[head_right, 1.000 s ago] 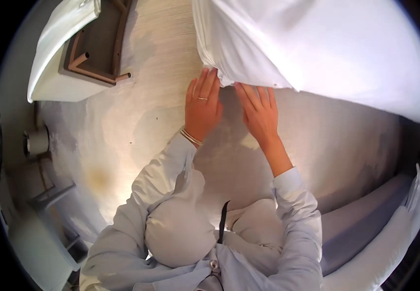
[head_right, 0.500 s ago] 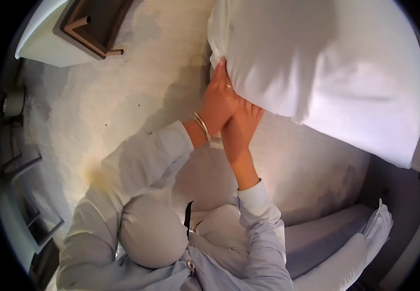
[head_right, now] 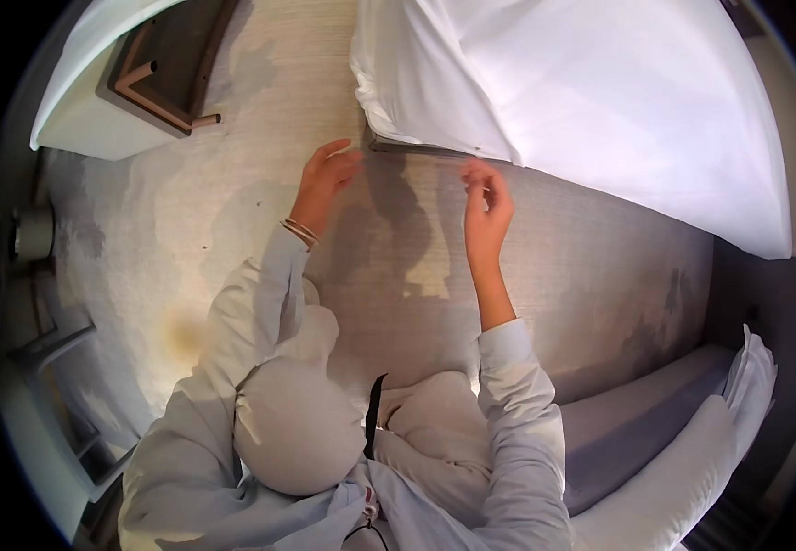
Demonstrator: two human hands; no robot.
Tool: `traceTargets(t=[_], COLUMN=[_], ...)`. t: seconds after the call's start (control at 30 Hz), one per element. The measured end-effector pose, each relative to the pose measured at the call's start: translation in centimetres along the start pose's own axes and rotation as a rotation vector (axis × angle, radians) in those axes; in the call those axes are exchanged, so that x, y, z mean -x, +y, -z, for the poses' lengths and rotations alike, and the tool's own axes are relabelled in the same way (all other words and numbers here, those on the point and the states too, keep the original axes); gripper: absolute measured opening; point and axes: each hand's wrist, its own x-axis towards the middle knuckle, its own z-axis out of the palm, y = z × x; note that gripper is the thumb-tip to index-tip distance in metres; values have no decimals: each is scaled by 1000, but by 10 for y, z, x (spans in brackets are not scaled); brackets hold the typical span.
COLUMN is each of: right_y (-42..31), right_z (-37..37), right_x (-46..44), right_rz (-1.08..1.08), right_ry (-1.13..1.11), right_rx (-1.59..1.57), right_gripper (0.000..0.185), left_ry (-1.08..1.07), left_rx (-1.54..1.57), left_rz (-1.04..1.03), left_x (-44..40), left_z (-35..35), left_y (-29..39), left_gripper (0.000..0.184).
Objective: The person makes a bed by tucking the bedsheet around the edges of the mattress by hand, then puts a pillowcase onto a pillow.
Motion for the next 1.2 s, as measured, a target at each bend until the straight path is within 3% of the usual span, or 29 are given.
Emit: traceTargets(t=[0.03, 0.07, 0.1, 0.13, 0.17, 0.23, 0.27, 0.33, 0.43, 0.67, 0.83, 0.9, 0.97, 1.03, 1.17, 1.2], right_y=[0, 1, 6, 14, 21, 26, 29, 32, 35, 44, 54, 54, 50, 32, -16, -26], right_z=[-1, 1, 6, 14, 18, 22, 23, 20, 19, 17, -2, -5, -6, -17, -41, -39], right_x=[1, 1, 1, 0, 0, 2, 2, 3, 5, -5, -4, -3, -4, -4, -16, -22], right_rz=[-219, -27, -31, 190, 407, 387, 378, 382, 388, 423, 365, 326, 293, 100, 37, 12], right_ry=[146, 228, 234, 185, 132, 78, 17, 3, -51, -84, -26, 4, -26, -29, 19, -80], right_rx=[-165, 80, 78, 285, 493, 521, 544, 543, 570, 750, 679, 1003, 970, 868, 745, 791], right_gripper=[29, 33, 33, 37, 42, 46, 50, 52, 56, 58, 59, 62, 61, 58, 54, 53], left_ry=[-112, -115, -102, -88, -95, 68, 63, -22, -12, 130, 3, 15, 4, 102, 110, 18], left_rx=[281, 275, 156, 38, 34, -736, -735, -1116, -1276, -1261, -1204, -1231, -1251, -1351, -1295, -1127], left_rz=[206, 208, -1, -212, -210, -916, -915, -1078, -1166, -1185, -1089, -1088, -1077, -1167, -1180, -1146], left_x=[1, 2, 4, 5, 7, 11, 14, 21, 20, 12, 7, 0, -3, -10, -30, -36], left_z=[1, -3, -9, -14, -17, -24, -26, -27, -41, -62, -78, -80, -88, -96, -114, -110], left_y=[8, 9, 9, 9, 10, 10, 11, 11, -6, 4, 14, 10, 2, -1, -6, -6], left_gripper=[43, 43, 41, 39, 39, 42, 42, 48, 52, 42, 48, 51, 55, 45, 32, 29])
